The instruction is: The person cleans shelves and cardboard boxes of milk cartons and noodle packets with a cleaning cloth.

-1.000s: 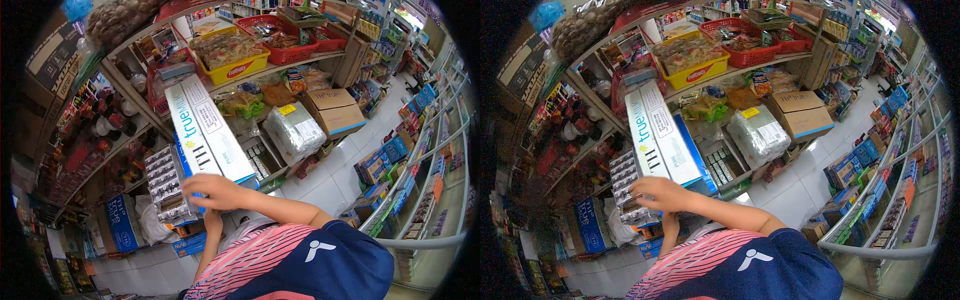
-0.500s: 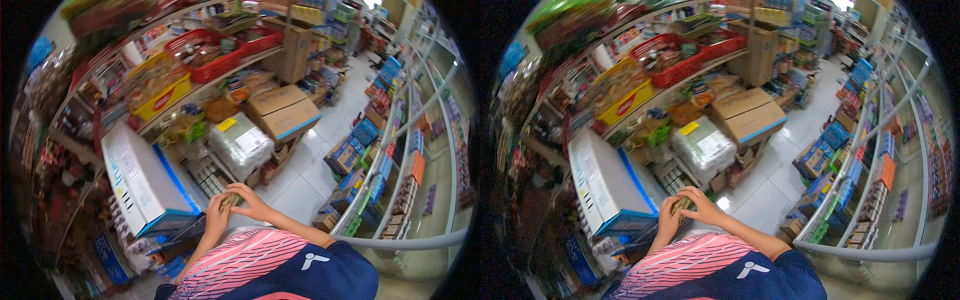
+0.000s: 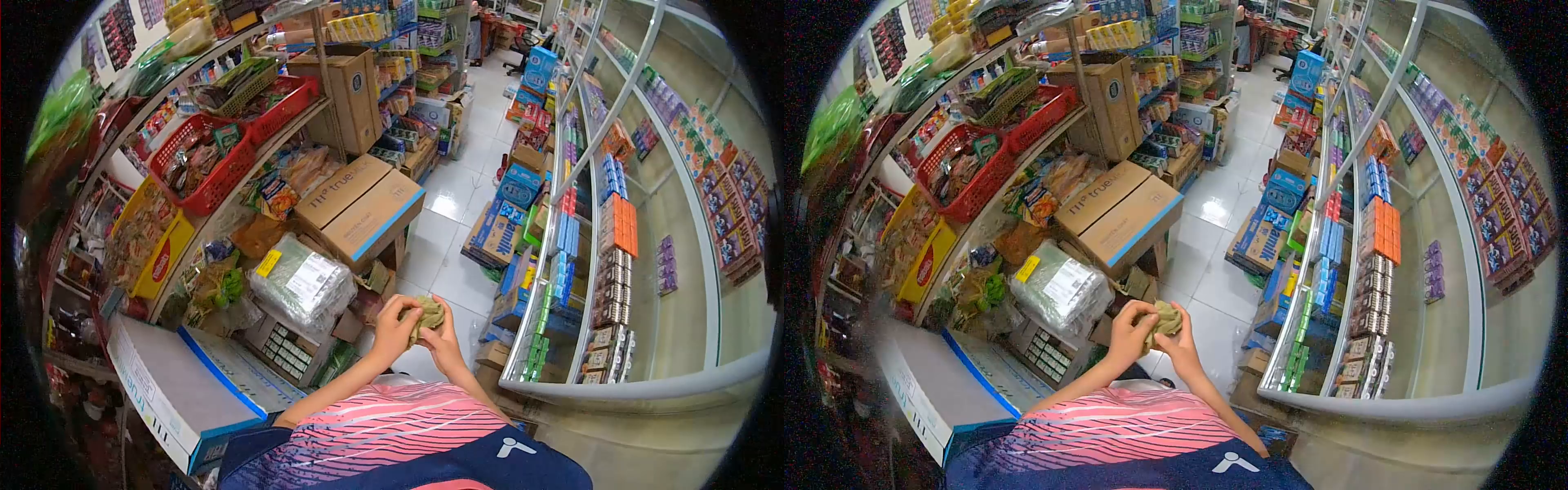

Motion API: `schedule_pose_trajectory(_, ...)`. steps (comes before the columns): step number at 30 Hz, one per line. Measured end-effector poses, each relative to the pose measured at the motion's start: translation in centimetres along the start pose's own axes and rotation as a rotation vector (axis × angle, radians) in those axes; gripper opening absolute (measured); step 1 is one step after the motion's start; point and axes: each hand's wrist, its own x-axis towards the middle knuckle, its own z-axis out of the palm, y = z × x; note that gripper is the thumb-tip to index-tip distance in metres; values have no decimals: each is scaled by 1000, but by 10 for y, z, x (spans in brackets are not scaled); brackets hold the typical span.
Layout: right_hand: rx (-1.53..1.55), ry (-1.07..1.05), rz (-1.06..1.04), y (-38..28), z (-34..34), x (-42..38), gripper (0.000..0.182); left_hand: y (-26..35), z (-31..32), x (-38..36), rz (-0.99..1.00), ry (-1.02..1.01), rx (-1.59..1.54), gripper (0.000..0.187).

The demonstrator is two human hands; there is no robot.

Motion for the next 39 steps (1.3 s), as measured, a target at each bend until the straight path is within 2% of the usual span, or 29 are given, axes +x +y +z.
schedule_pose_trajectory(3, -32, 133, -14, 6, -13, 19, 58, -9, 6, 17, -7, -58, -4, 9)
schedule_pose_trajectory(5, -172, 218, -43, 10, -26, 34, 53, -19, 3, 31, 16, -80, 77, 9)
schedule_pose_trajectory(6, -164, 263, -41, 8, -27, 43, 48, -28, 0, 38, -34, -100, 60, 10)
schedule_pose_trajectory(13, -434, 220, -1, -14, -53, 128, 41, -86, 0, 104, -266, -73, -129, 12)
schedule_pose_trajectory(15, -899, 189, -251, -22, -62, 161, 40, -93, 5, 135, -225, -39, -148, 12)
schedule_pose_trajectory(16, -918, 169, -262, -27, -66, 178, 40, -93, 6, 153, -253, -40, -195, 12)
schedule_pose_trajectory(19, -876, 126, -364, -53, -59, 240, 38, -89, 8, 210, -217, 31, -200, 11)
schedule_pose_trajectory(21, -605, 108, 10, -76, -49, 272, 36, -98, 9, 245, -219, 69, -174, 11)
schedule_pose_trajectory(27, -670, 7, -48, -91, -33, 364, 33, -123, 6, 322, -246, 84, -215, 12)
schedule_pose_trajectory(31, -517, 60, -29, -82, -28, 394, 33, -125, -8, 354, -253, 102, -162, 11)
schedule_pose_trajectory(35, -438, 88, -48, -77, -47, 437, 33, -142, -26, 382, -203, 190, -94, 12)
schedule_pose_trajectory(39, -409, 107, -26, -104, -62, 498, 37, -140, -37, 431, -181, 345, 12, 13)
